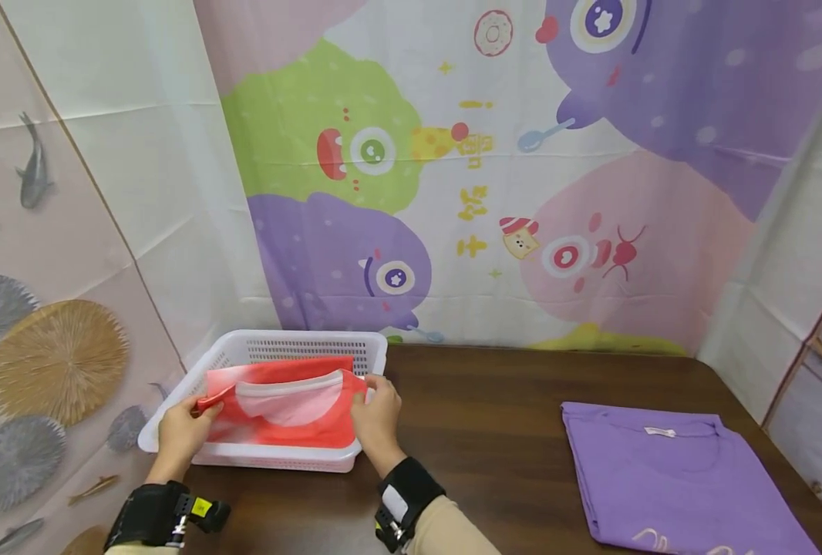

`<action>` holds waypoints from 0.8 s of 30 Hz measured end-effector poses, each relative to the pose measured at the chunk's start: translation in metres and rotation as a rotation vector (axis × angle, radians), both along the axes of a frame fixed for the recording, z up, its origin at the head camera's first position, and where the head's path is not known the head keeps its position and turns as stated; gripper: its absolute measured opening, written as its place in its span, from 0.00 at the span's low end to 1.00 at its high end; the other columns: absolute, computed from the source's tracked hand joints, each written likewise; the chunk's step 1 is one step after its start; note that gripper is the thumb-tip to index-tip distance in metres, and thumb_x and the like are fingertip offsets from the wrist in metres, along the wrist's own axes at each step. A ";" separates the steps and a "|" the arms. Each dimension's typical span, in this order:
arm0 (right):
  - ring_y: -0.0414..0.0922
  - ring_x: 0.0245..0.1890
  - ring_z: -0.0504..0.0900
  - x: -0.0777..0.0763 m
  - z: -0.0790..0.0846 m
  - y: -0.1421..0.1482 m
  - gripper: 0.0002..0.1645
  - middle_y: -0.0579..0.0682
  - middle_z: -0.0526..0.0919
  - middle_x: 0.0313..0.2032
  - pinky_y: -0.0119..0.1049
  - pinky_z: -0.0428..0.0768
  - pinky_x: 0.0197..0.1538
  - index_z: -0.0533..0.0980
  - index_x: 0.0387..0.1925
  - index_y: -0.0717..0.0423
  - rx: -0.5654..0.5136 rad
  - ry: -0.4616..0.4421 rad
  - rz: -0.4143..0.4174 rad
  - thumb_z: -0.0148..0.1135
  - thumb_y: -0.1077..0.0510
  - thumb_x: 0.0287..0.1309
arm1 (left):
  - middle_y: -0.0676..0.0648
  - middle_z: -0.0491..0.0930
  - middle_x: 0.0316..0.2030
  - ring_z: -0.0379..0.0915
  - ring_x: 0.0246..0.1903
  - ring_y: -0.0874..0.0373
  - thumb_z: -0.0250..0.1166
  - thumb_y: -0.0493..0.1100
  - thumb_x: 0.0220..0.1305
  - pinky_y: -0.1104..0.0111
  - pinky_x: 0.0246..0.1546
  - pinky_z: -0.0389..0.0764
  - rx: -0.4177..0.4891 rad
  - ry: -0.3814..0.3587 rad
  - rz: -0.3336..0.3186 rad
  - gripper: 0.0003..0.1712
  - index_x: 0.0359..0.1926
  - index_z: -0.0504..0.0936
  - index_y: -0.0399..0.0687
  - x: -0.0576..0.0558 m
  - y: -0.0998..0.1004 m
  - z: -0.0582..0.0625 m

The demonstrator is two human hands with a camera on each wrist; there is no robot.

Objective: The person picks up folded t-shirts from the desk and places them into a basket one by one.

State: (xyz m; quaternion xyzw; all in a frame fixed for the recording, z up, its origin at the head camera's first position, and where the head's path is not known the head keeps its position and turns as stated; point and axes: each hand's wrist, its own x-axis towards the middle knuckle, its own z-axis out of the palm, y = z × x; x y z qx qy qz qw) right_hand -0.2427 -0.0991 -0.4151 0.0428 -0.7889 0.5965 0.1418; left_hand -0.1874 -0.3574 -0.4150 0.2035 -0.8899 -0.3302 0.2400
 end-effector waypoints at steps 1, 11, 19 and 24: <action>0.59 0.47 0.84 0.000 -0.001 0.002 0.15 0.65 0.85 0.43 0.49 0.80 0.54 0.79 0.43 0.71 -0.021 -0.002 -0.005 0.58 0.71 0.51 | 0.24 0.80 0.42 0.76 0.38 0.34 0.61 0.37 0.62 0.58 0.33 0.72 -0.005 -0.007 0.006 0.18 0.46 0.78 0.24 0.000 -0.001 0.000; 0.57 0.45 0.86 0.009 0.000 0.018 0.11 0.65 0.86 0.39 0.45 0.82 0.51 0.79 0.37 0.69 -0.080 0.003 -0.007 0.56 0.72 0.51 | 0.26 0.80 0.38 0.73 0.33 0.39 0.58 0.39 0.63 0.63 0.29 0.67 -0.040 -0.076 -0.006 0.17 0.42 0.78 0.24 -0.015 -0.012 0.000; 0.56 0.46 0.86 0.015 -0.002 0.031 0.11 0.63 0.86 0.39 0.44 0.82 0.52 0.80 0.37 0.68 -0.096 -0.022 0.000 0.56 0.72 0.50 | 0.24 0.78 0.47 0.75 0.44 0.32 0.52 0.38 0.65 0.48 0.45 0.73 -0.025 -0.120 0.004 0.20 0.50 0.77 0.24 -0.025 -0.020 0.001; 0.56 0.45 0.86 0.016 -0.008 0.038 0.11 0.62 0.87 0.38 0.45 0.82 0.51 0.81 0.36 0.67 -0.070 -0.042 -0.021 0.57 0.71 0.49 | 0.26 0.80 0.46 0.76 0.45 0.30 0.52 0.36 0.61 0.48 0.43 0.74 -0.057 -0.122 0.035 0.20 0.47 0.78 0.25 -0.024 -0.025 -0.003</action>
